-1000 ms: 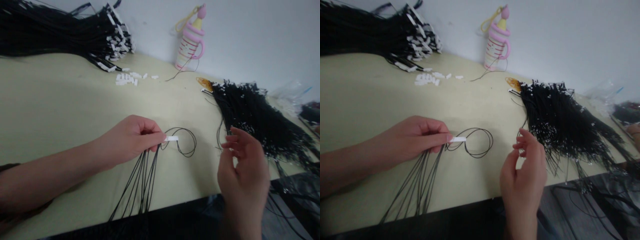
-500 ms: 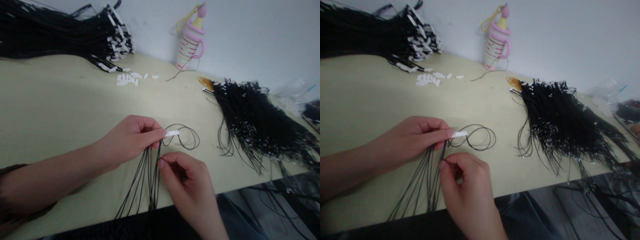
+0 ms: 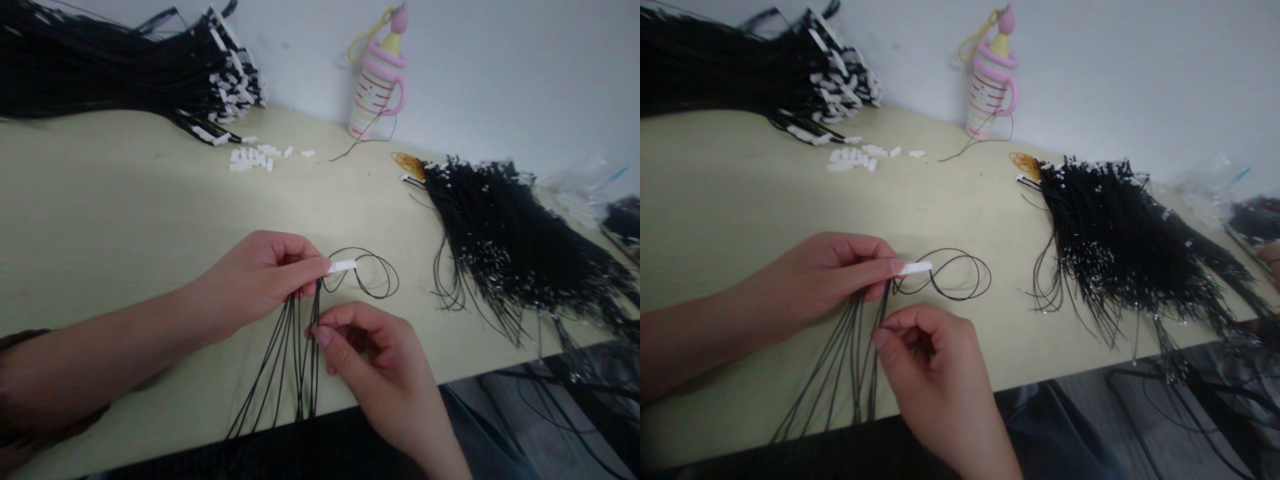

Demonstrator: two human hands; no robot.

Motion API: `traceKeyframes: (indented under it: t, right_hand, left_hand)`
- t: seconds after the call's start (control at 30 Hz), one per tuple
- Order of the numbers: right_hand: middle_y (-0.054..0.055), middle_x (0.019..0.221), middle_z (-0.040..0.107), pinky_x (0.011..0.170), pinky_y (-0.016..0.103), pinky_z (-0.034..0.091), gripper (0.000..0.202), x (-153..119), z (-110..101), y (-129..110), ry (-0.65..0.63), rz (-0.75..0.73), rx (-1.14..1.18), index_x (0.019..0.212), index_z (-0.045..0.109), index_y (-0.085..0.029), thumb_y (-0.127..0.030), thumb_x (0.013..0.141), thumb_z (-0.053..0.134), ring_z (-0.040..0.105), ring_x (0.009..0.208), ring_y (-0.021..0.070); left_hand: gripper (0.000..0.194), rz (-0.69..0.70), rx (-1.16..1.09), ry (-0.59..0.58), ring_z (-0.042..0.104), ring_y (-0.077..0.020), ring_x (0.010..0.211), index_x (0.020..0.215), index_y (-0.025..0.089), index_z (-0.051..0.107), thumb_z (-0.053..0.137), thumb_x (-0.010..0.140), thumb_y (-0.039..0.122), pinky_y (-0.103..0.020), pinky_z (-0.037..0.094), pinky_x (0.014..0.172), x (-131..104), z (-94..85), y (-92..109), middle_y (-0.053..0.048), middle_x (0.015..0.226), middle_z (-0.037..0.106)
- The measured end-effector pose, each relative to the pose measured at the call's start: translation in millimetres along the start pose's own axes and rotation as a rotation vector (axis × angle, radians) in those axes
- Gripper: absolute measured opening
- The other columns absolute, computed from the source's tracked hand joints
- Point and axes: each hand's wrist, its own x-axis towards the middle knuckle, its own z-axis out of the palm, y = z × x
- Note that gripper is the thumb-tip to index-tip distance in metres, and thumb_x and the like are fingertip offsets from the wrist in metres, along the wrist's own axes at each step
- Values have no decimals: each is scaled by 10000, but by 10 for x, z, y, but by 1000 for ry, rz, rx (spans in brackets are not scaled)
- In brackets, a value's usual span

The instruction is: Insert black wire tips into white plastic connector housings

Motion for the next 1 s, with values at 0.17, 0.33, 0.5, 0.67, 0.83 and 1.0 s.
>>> traceKeyframes:
  t: [0.17,0.33,0.5,0.67,0.83,1.0]
  right_hand:
    - [0,618,596,504,187,424,77,5,-66,40,-5,14,41,783,690,-135,-200,773,650,516,540,82]
    - [9,639,643,525,207,478,52,15,-47,87,10,-5,23,804,682,-154,-168,759,658,608,555,113]
    - [-18,647,610,513,195,463,46,4,3,98,50,-94,-41,765,599,-168,-125,765,618,582,560,103]
    - [-31,675,582,517,181,426,69,-28,-45,90,51,-152,-134,784,585,-174,-105,788,585,531,574,82]
    - [-37,652,536,503,160,398,99,-27,-86,9,34,-103,-31,771,579,-174,-81,739,589,488,571,71]
    - [-41,535,548,395,146,352,77,-229,-374,-99,-79,-83,144,762,620,-217,-168,803,577,436,419,58]
  left_hand:
    - [311,6,18,10,368,-52,447,547,169,574,606,818,318,-169,285,424,2,0,-14,67,467,492]
    - [307,9,6,11,369,-44,437,534,168,572,604,816,287,-160,280,417,3,3,-11,71,456,485]
    - [302,6,19,6,364,-48,440,539,170,573,605,812,294,-165,281,421,13,-4,-8,70,460,485]
    - [311,0,21,8,354,-49,439,537,168,568,598,815,305,-169,274,420,6,-3,-6,67,462,483]
    - [313,-17,17,-1,365,-50,438,530,170,570,609,805,313,-167,279,420,6,-1,-9,61,463,497]
    - [311,-88,-26,35,348,-43,404,529,172,582,612,803,315,-166,258,392,10,-12,4,59,447,489]
